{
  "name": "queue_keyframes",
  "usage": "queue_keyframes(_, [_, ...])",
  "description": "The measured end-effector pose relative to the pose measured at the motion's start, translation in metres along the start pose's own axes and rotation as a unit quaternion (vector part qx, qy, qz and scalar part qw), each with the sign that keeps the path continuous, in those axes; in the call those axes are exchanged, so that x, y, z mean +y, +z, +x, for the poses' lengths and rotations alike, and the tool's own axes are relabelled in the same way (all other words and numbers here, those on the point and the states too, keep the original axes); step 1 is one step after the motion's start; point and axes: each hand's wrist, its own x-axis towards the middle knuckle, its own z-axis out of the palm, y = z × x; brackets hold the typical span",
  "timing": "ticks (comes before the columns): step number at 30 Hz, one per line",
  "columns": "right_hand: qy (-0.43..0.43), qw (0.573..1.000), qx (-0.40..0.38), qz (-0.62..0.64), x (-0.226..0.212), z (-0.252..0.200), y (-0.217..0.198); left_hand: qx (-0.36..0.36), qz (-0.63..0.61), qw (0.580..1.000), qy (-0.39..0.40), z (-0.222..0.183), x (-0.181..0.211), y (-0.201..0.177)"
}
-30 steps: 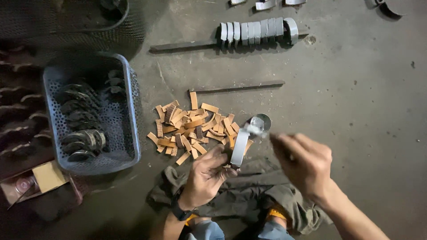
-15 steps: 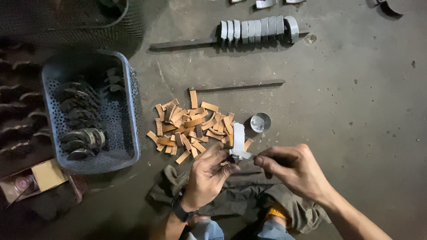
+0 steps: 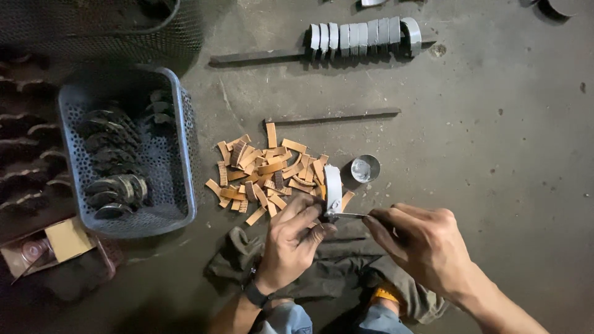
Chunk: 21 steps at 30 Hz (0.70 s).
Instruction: Applying a white paste or grease to small semi-circular metal engine parts.
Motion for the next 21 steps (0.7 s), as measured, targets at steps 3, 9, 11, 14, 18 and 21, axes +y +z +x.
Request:
queue_keyframes(3, [0.029,0.999,-0.022,0.006,0.005,-0.001,0.001,0.006,0.065,0.998,0.017,-0.001,0.0,-0.001])
queue_keyframes(9, [0.024,0.998,0.01,0.05,0.006,0.001,0.0,0.009,0.084,0.995,0.049,0.0,0.0,-0.001])
queue_keyframes(11, [0.022,0.998,-0.003,0.058,0.011,0.001,0.0,0.007,0.077,0.996,0.049,-0.001,-0.003,0.0])
queue_keyframes(14, [0.015,0.998,-0.011,0.056,0.023,0.003,0.002,-0.005,0.073,0.997,0.038,-0.003,-0.006,-0.001])
queue_keyframes(18, [0.12,0.986,-0.057,0.098,0.031,0.009,0.002,-0.018,0.078,0.996,0.042,-0.003,-0.003,-0.003])
queue_keyframes(21, [0.144,0.982,-0.065,0.104,0.027,0.016,-0.005,-0.038,0.062,0.997,0.037,-0.005,-0.006,-0.004])
